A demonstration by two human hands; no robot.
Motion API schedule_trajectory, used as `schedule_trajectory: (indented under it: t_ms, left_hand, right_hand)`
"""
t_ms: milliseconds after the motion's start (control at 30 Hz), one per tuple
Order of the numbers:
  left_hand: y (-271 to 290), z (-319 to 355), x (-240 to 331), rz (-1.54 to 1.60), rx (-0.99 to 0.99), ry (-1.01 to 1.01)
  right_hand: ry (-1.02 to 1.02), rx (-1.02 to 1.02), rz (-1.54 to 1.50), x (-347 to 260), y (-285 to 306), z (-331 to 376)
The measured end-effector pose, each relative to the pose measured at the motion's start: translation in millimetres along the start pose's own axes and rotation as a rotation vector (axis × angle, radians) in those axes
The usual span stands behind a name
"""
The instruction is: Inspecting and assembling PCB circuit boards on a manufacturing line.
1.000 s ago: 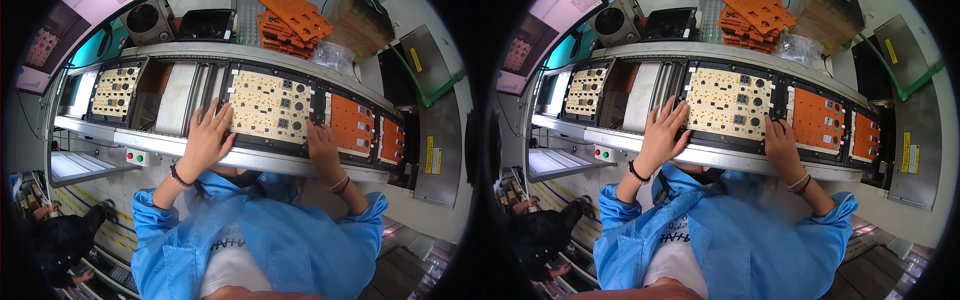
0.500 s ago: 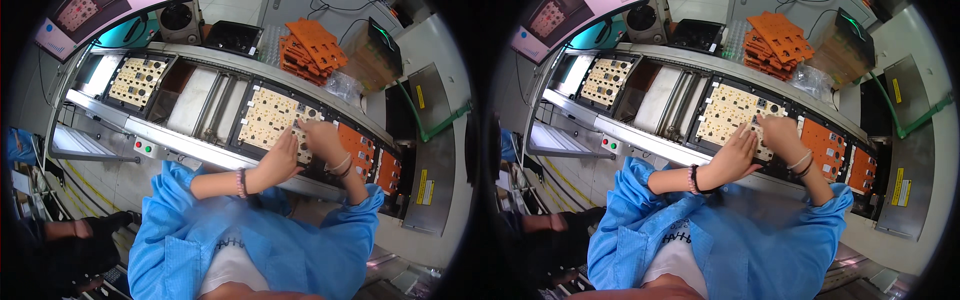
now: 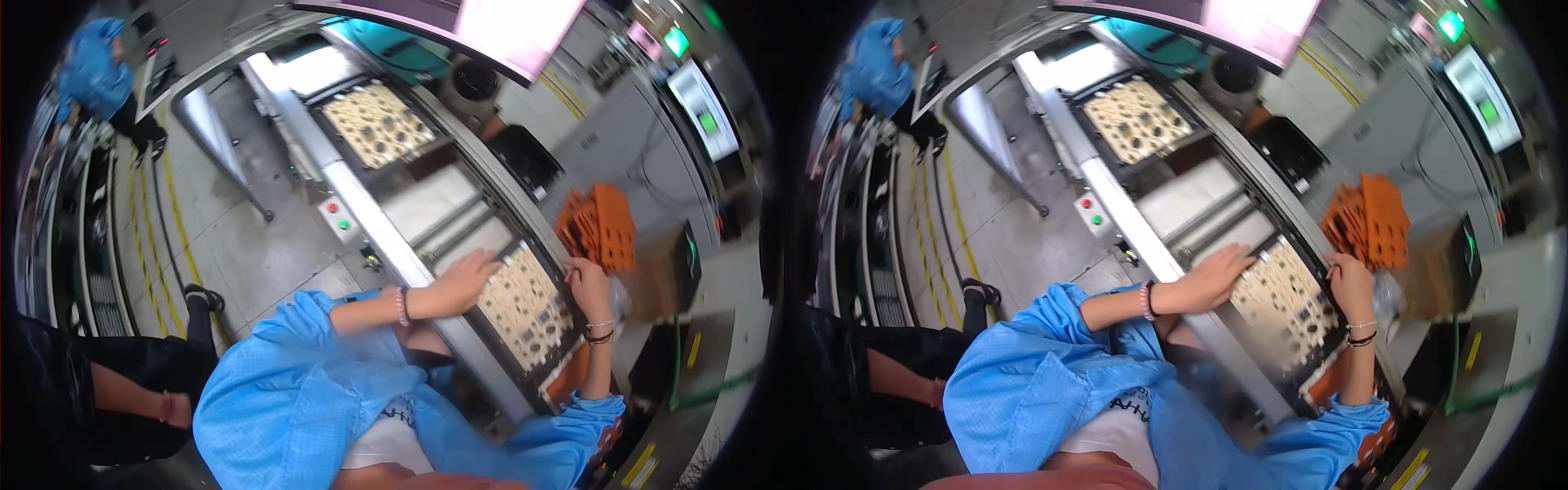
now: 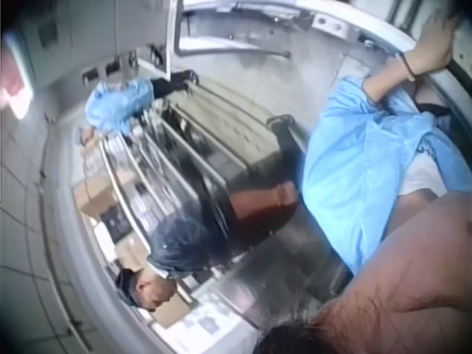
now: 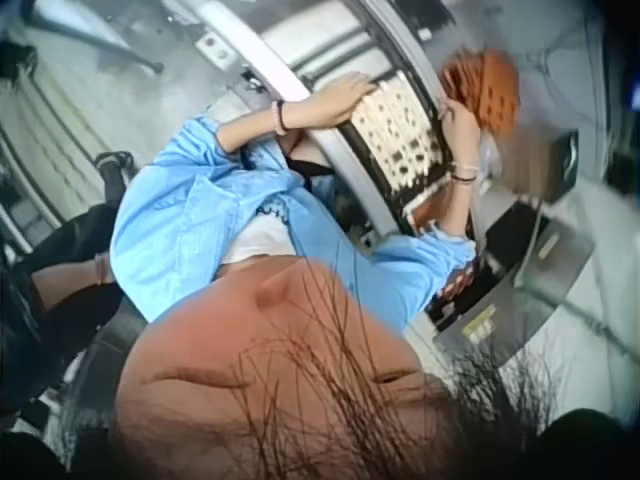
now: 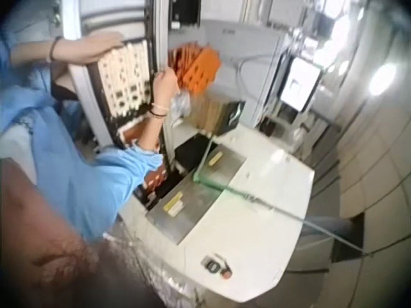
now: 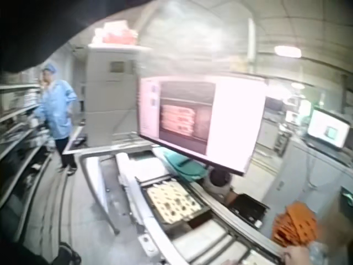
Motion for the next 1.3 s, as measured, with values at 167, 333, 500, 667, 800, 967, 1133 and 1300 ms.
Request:
schedule_trajectory:
  t_ms: [167,333,500,667,800,967,1133,1300]
  left_hand:
    - [17.8,-2.5,5.4,-0.046,0.067,0.041]
    - [20.4,13.3,-20.9,-0.139,0.164,0.031]
    - [82.8,21.8,-56.8,-0.136,0.13,0.227]
    - [131.2,43.1,-76.6,-0.185,0.504,0.186]
    - [133.0,46.8,-69.7,-0.088,0.52,0.153]
    - [132.3,46.5,-69.7,-0.067,0.526,0.139]
    - [141.7,41.8,-61.8,-0.178,0.506,0.018]
    - [127.1,-0.5,-51.7,-0.389,0.167,-0.05]
  right_hand:
    - [0.388,0.331,0.234,-65.8,-10.9,-102.7]
    - [0.547,0.344,0.635,-76.9,-73.2,-199.9]
    - [0.289,-0.1,0.545,-32.9,-113.2,-259.2]
    - [0.363,-0.034,0.189,-40.1,-121.3,-283.9]
    - [0.368,-0.053,0.136,-60.6,-118.3,-274.5]
    - [0.383,0.177,0.153,-64.7,-93.4,-249.0]
    - [0.481,0.248,0.248,-51.3,-105.5,-251.6]
    - [0.436,0.033,0.391,-78.8,-102.2,-236.0]
Point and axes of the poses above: each hand's wrist, its own z-axis away from the middle knuckle, its own y-axis out of the back of the hand, x = y × z, the point moved 8 cm from there along -z, towards the middle knuckle, and after that the axes turned 12 degrees about -y, right-handed, at the moved point
